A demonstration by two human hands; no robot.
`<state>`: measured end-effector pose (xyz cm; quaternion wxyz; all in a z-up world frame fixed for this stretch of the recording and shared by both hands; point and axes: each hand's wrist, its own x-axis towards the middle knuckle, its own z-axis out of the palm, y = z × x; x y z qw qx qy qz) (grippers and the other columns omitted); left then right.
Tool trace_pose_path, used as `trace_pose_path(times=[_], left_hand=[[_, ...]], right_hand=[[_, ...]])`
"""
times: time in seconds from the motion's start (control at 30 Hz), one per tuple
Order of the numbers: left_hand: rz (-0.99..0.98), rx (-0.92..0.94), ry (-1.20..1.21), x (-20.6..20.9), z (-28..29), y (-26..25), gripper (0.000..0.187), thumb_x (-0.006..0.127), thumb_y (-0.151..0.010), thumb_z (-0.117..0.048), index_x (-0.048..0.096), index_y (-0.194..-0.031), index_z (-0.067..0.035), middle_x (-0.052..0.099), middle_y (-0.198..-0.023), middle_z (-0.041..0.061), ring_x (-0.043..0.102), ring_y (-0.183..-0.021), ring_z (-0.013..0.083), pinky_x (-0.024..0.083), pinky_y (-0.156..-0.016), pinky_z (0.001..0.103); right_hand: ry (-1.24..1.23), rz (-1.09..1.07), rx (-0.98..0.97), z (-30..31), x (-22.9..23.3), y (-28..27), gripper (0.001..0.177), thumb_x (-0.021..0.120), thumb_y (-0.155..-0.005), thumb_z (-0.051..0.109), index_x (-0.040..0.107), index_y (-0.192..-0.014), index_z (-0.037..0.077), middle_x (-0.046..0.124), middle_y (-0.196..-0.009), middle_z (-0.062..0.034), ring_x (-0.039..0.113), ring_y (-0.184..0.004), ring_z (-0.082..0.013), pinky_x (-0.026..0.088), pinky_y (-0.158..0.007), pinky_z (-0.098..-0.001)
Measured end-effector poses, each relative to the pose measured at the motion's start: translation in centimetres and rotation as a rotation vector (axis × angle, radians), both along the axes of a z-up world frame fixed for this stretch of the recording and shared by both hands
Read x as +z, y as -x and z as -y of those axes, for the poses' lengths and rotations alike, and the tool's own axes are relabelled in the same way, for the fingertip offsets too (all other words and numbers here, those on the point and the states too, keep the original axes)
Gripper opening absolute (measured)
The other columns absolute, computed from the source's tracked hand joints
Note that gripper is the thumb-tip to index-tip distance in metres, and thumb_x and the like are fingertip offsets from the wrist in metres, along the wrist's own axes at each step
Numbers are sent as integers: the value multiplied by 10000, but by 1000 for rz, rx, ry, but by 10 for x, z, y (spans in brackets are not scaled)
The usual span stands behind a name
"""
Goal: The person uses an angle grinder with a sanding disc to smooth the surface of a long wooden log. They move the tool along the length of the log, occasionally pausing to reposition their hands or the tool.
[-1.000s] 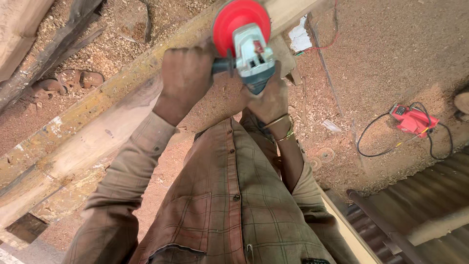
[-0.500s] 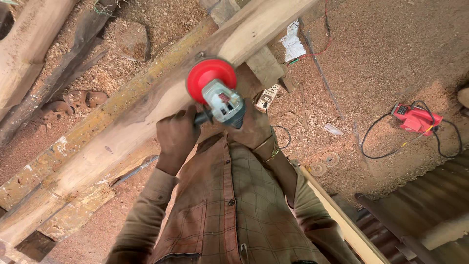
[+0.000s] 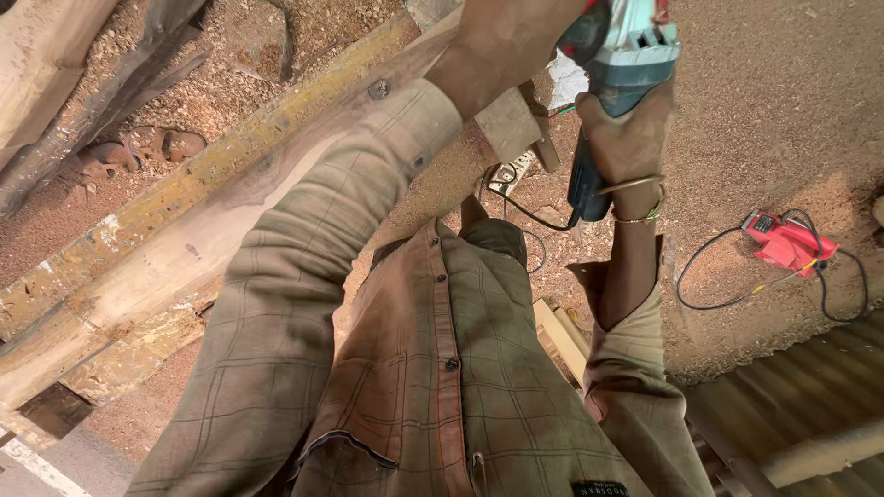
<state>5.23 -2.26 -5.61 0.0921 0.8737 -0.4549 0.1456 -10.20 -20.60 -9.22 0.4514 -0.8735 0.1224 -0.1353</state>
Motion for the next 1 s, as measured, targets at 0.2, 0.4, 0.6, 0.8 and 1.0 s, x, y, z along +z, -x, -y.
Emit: trace_pose_path(times=[0.2,0.4,0.6,0.8,1.0], left_hand=[[-315,112,-220,45,-148,73,219,744,-820,-187,663,-1001,-95,687,-724,86,690,-593,260,519,-548,408],[-419,394,-144,27,-279,180,194,776,-839,-177,630,-956,-125,650,-782,71,670,-659,307,522,-588,431],[-382,596,158,41,-270,186,276,829,-797,-159,655,-1008,-118,652,-855,96,663,-702,329,520,-607,438],[-696,820,608,14,-272,203,200,770,-902,-64,659,-1067,-50,666,-837,70,639,-623,165,517,-567,316],[-928,1176,1018,-50,-335,305,65,687,-954,-44,683,-1017,-32,693,-771,82,644,-647,111,542,-608,271]], right_hand=[[-71,-52,46,-143,-16,43,859,863,-803,255,389,-1406,-131,743,-1002,-231,789,-846,-329,658,-720,-385],[55,104,333,-240,-17,76,714,904,-747,380,499,-1202,6,656,-940,-191,710,-796,-383,589,-673,-454],[150,121,325,-231,3,55,648,897,-744,336,546,-1178,5,678,-944,-185,715,-787,-375,592,-684,-461],[97,-173,156,-120,28,32,694,860,-848,258,500,-1344,-66,775,-1009,-188,796,-861,-268,654,-718,-373],[147,-197,126,-21,51,-7,466,870,-845,188,658,-1179,-58,746,-1096,-150,719,-935,-239,583,-863,-381]])
